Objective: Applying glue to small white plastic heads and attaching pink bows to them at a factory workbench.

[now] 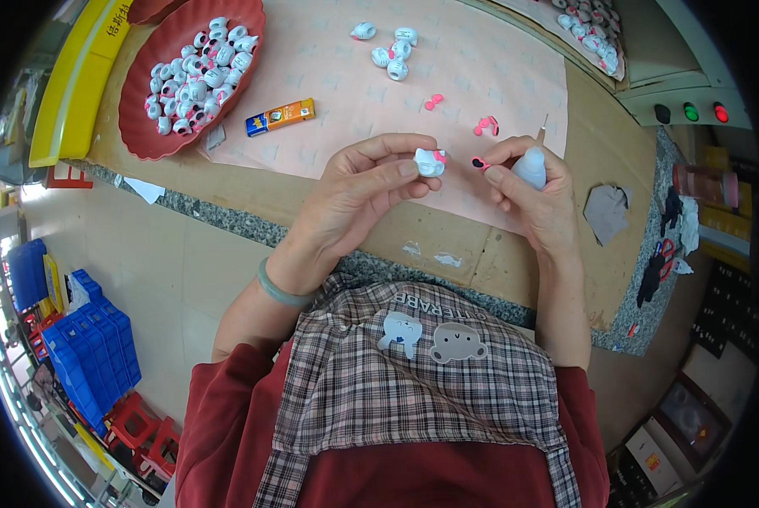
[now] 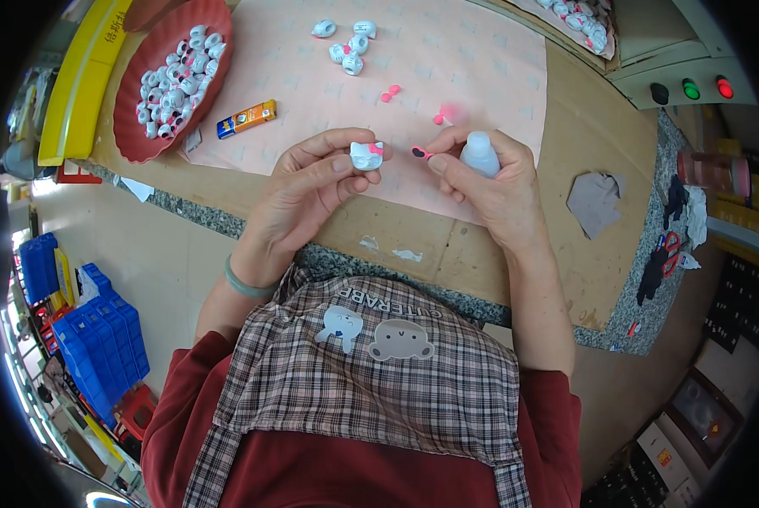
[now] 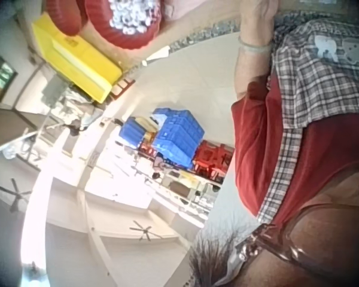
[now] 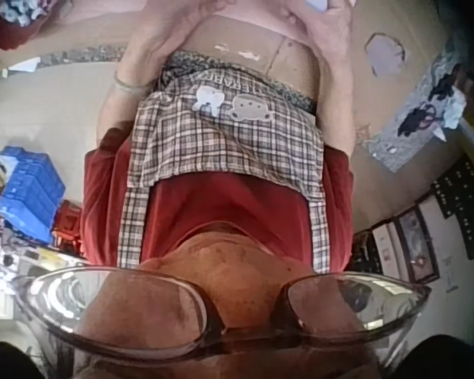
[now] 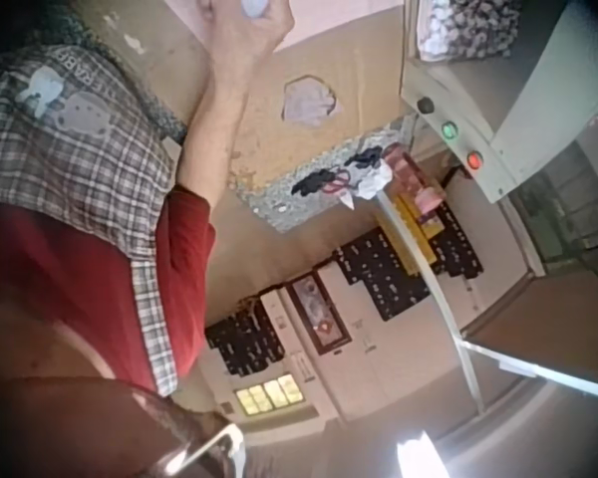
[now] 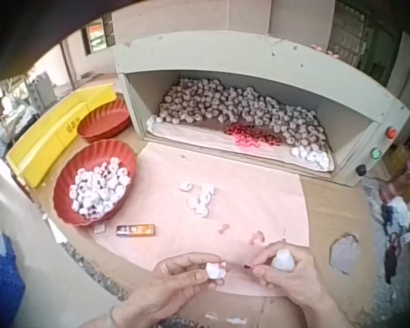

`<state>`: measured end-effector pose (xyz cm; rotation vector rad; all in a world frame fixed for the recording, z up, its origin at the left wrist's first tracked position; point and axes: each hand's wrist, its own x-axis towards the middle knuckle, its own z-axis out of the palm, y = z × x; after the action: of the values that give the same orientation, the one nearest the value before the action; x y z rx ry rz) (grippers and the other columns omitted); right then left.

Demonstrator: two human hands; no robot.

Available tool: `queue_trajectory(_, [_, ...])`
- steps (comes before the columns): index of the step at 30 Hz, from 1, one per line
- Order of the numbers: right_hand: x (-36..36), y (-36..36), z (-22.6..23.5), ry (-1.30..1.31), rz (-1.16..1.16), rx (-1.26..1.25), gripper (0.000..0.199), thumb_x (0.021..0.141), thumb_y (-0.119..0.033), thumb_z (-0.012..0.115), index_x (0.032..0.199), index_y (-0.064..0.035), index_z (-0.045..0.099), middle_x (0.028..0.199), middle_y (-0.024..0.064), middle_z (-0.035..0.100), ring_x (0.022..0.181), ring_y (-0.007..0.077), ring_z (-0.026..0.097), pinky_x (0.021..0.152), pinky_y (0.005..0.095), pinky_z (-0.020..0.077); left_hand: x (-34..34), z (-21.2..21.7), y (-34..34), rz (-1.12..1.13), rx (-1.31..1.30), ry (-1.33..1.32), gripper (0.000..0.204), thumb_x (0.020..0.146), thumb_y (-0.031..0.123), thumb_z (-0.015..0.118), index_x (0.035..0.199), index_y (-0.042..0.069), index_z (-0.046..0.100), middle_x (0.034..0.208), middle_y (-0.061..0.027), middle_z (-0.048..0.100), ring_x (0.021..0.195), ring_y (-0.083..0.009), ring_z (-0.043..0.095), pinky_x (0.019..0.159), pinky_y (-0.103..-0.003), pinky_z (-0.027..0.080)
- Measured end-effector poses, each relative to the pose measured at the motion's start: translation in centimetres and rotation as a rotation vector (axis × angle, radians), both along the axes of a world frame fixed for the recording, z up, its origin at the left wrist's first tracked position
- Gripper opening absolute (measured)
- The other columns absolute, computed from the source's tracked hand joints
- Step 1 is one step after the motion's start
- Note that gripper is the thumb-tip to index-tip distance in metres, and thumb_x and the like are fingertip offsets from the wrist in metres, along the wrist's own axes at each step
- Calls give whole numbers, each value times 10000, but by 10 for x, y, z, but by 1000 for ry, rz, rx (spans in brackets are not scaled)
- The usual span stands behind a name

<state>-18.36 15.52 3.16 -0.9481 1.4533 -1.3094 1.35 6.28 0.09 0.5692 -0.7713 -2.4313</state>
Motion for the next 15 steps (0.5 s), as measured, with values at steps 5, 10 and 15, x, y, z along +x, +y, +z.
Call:
queue_trajectory(5, [11,9,5,-159,-2,20,86,793,17,650,875,5,627,759,28,617,598,48,528,520,181,427,-6,-2,7,-15,-99,-24,304,862,54,584,1146,-50,555,1016,-133,630,891,-160,619,789,-246,508])
queue_trajectory(10, [18,9,7,-85,30,-19,90,780,30,658,858,3,623,750,25,615,591,55,526,520,183,429,-7,1,9,-8,-190,-110,300,849,58,608,1129,-44,574,991,-118,641,866,-135,607,782,-243,492])
queue_trajectory(15, [20,8,7,-65,42,-18,91,772,24,670,840,-2,616,748,23,613,588,58,525,520,185,428,-7,2,10,-27,-253,-152,303,832,46,627,1118,-43,584,993,-117,642,853,-126,599,770,-239,490])
